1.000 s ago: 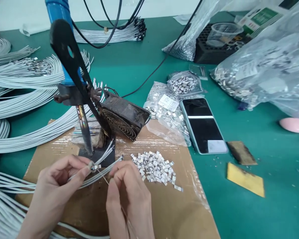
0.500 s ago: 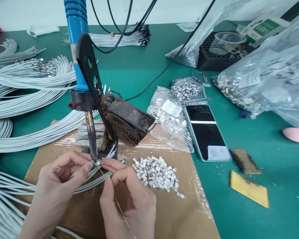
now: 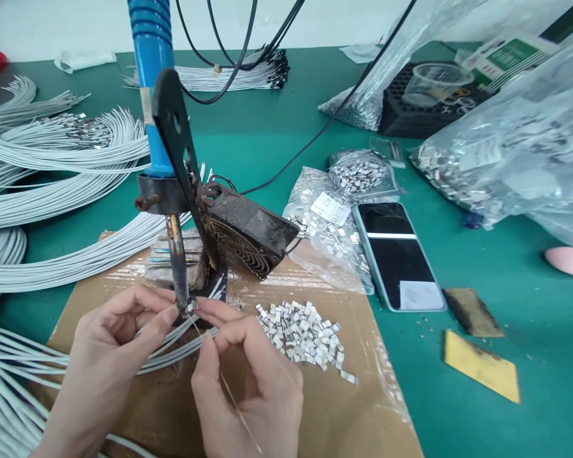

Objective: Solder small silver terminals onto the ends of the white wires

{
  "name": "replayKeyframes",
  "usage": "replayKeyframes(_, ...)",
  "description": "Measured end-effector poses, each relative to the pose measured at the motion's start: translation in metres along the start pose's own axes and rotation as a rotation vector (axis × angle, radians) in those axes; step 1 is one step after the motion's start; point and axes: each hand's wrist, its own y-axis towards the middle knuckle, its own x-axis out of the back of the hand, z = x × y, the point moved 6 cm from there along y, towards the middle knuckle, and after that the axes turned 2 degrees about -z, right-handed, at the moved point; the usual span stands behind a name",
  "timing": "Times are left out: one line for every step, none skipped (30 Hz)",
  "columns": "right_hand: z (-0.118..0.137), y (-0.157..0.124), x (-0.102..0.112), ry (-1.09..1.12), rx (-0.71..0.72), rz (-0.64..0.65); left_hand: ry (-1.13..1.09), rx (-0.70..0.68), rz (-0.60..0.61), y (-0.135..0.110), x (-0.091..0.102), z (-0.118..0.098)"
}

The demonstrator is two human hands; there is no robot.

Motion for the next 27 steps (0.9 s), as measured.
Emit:
replayKeyframes(0.0004, 0.0, 0.0002, 0.004, -0.002, -0.003, 0.012, -0.007, 0.01, 0.0006, 0.0005, 0.0)
replayKeyframes(0.0006, 0.0001, 0.0004, 0.008, -0.004, -0.005, 0.03, -0.017, 0.034, 0.0012, 0.0002, -0.0001)
replayKeyframes(0.0005, 0.0002, 0.0006, 0.012, -0.007, -0.003, 0.048, -0.027, 0.056, 0.0017, -0.0002, -0.0002)
replayKeyframes(0.0004, 0.0002, 0.0007, 0.018, -0.008, -0.001, 0.06, -0.037, 0.068, 0.002, -0.0004, -0.0005)
replayKeyframes(0.0001, 0.0003, 0.0008, 0.024, -0.009, 0.002, 0.064, -0.042, 0.069, 0.0021, -0.0004, -0.0007)
replayKeyframes(-0.0001, 0.0004, 0.001, 0.031, -0.008, 0.005, 0.057, -0.044, 0.058, 0.0018, -0.0001, -0.0011)
replayKeyframes(-0.0002, 0.0004, 0.0011, 0.035, -0.006, 0.007, 0.045, -0.044, 0.036, 0.0013, 0.0005, -0.0014)
replayKeyframes(-0.0003, 0.0004, 0.0013, 0.037, -0.004, 0.007, 0.03, -0.042, 0.011, 0.0005, 0.001, -0.0018)
replayKeyframes(-0.0003, 0.0003, 0.0014, 0.035, -0.004, 0.006, 0.017, -0.037, -0.005, -0.0003, 0.0009, -0.002)
replayKeyframes(-0.0002, 0.0002, 0.0015, 0.032, -0.003, 0.004, 0.009, -0.032, -0.007, -0.0011, 0.0002, -0.0021)
replayKeyframes(-0.0001, 0.0001, 0.0015, 0.031, -0.002, 0.002, 0.004, -0.026, -0.008, -0.0018, -0.0004, -0.0021)
replayKeyframes(0.0001, -0.0001, 0.0015, 0.033, -0.003, 0.001, 0.002, -0.022, -0.007, -0.0022, -0.0009, -0.0022)
replayKeyframes(0.0003, -0.0003, 0.0015, 0.033, -0.004, 0.0, 0.0, -0.02, -0.004, -0.0025, -0.0013, -0.0023)
replayKeyframes(0.0004, -0.0004, 0.0014, 0.033, -0.007, -0.001, -0.001, -0.017, -0.002, -0.0025, -0.0015, -0.0024)
replayKeyframes(0.0005, -0.0006, 0.0014, 0.031, -0.012, -0.003, -0.004, -0.013, -0.001, -0.0025, -0.0016, -0.0024)
replayKeyframes(0.0004, -0.0007, 0.0014, 0.028, -0.02, -0.005, -0.009, -0.009, 0.0, -0.0023, -0.0017, -0.0025)
replayKeyframes(0.0004, -0.0008, 0.0013, 0.023, -0.026, -0.007, -0.016, -0.006, -0.001, -0.0022, -0.0017, -0.0026)
replayKeyframes(0.0007, -0.0008, 0.0013, 0.018, -0.029, -0.008, -0.021, -0.004, -0.003, -0.002, -0.0017, -0.0027)
replayKeyframes(0.0013, -0.0007, 0.0011, 0.014, -0.025, -0.009, -0.022, -0.005, -0.006, -0.0019, -0.0015, -0.0029)
replayKeyframes(0.0022, -0.0007, 0.0009, 0.008, -0.017, -0.009, -0.021, -0.01, -0.009, -0.0018, -0.0013, -0.0032)
replayKeyframes(0.003, -0.0005, 0.0008, 0.003, -0.007, -0.01, -0.017, -0.017, -0.011, -0.0018, -0.0011, -0.0036)
replayKeyframes(0.0037, -0.0004, 0.0007, 0.0, 0.002, -0.012, -0.011, -0.024, -0.011, -0.0018, -0.0009, -0.0037)
replayKeyframes(0.0041, -0.0003, 0.0007, -0.001, 0.008, -0.015, -0.005, -0.028, -0.011, -0.0018, -0.0007, -0.0037)
replayKeyframes(0.0043, -0.0002, 0.0006, -0.001, 0.012, -0.017, -0.001, -0.033, -0.009, -0.0018, -0.0005, -0.0036)
replayKeyframes(0.0043, 0.0, 0.0004, 0.0, 0.014, -0.017, 0.003, -0.037, -0.006, -0.0018, -0.0004, -0.0035)
replayKeyframes(0.0042, 0.0001, 0.0003, 0.001, 0.015, -0.016, 0.005, -0.04, -0.004, -0.0018, -0.0002, -0.0034)
replayKeyframes(0.004, 0.0003, 0.0002, 0.001, 0.017, -0.014, 0.006, -0.044, -0.004, -0.0017, -0.0001, -0.0033)
